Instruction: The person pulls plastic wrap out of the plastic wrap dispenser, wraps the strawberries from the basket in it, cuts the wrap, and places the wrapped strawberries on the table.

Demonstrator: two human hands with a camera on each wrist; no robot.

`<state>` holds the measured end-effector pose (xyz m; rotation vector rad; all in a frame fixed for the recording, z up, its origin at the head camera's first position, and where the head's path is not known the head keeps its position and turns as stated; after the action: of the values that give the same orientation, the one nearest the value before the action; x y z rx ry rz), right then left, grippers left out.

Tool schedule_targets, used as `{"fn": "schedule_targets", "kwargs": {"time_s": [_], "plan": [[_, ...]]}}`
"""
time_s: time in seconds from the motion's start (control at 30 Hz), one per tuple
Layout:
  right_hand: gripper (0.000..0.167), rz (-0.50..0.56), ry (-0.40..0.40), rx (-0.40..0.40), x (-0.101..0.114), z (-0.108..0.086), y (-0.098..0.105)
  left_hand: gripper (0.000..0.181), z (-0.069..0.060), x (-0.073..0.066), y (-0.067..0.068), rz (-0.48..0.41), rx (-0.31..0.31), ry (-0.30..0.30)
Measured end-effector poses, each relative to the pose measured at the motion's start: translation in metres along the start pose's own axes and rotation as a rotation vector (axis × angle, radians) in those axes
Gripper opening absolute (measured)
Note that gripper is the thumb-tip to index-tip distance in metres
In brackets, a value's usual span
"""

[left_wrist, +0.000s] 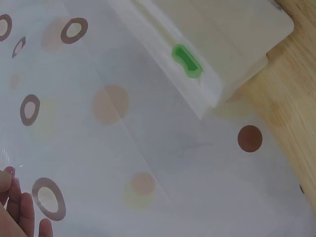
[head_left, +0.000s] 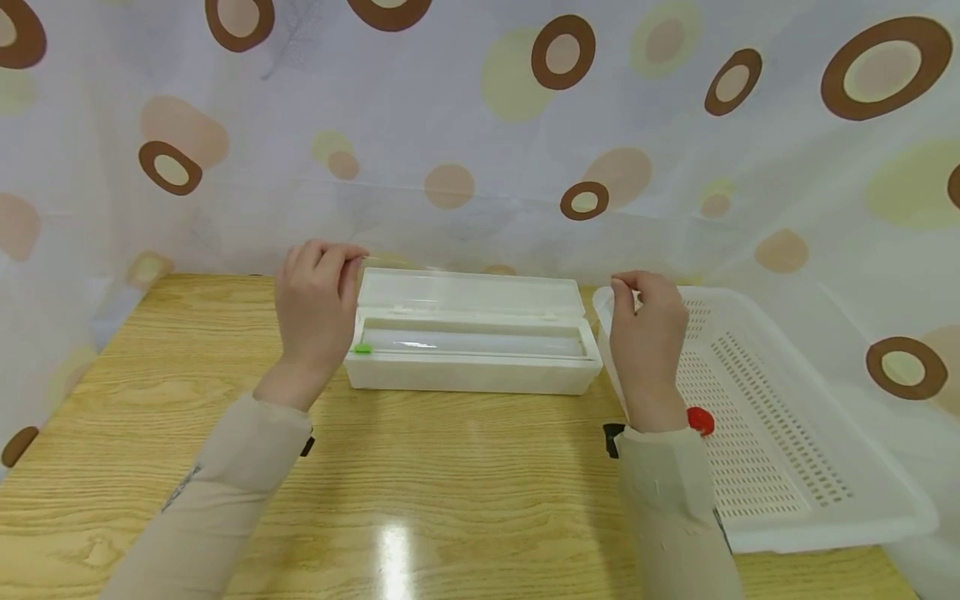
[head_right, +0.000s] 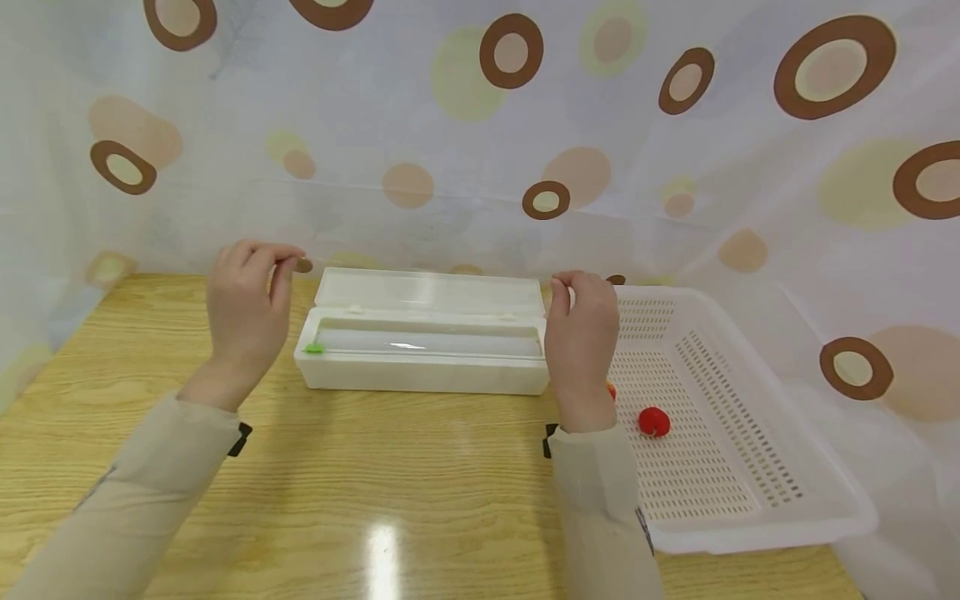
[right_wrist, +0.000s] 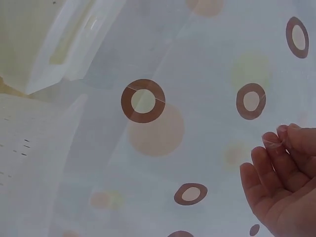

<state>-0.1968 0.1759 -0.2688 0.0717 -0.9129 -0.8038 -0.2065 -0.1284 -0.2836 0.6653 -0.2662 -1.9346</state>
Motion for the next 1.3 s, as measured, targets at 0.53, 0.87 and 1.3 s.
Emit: {"fn": "schedule_targets", "kwargs": {"time_s": [0.53, 0.87, 1.3], "plan": [[0.018, 0.005, -0.002, 0.025, 0.006, -0.017, 0.018, 0.011, -0.016, 0.002, 0.024, -0.043, 0.002, -0.114], [0.013, 0.001, 0.022, 0.039, 0.014, -0.027, 0.036, 0.007, -0.028, -0.004, 0.039, -0.113, 0.096, -0.121], [0.018, -0.009, -0.081, 0.111, 0.013, -0.044, 0.045, 0.007, -0.041, -0.003, 0.045, -0.186, 0.043, -0.219]]}}
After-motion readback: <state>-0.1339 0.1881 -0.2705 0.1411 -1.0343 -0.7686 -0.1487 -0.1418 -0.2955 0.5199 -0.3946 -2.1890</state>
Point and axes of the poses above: each hand's wrist, its own z-axis towards the middle knuckle, its own y-axis out of the back of the hand, x = y × z, the point moved 1 cm from there along z, towards the middle knuckle, and after that the axes turned 9 degrees about z, right-handed, at the moved point
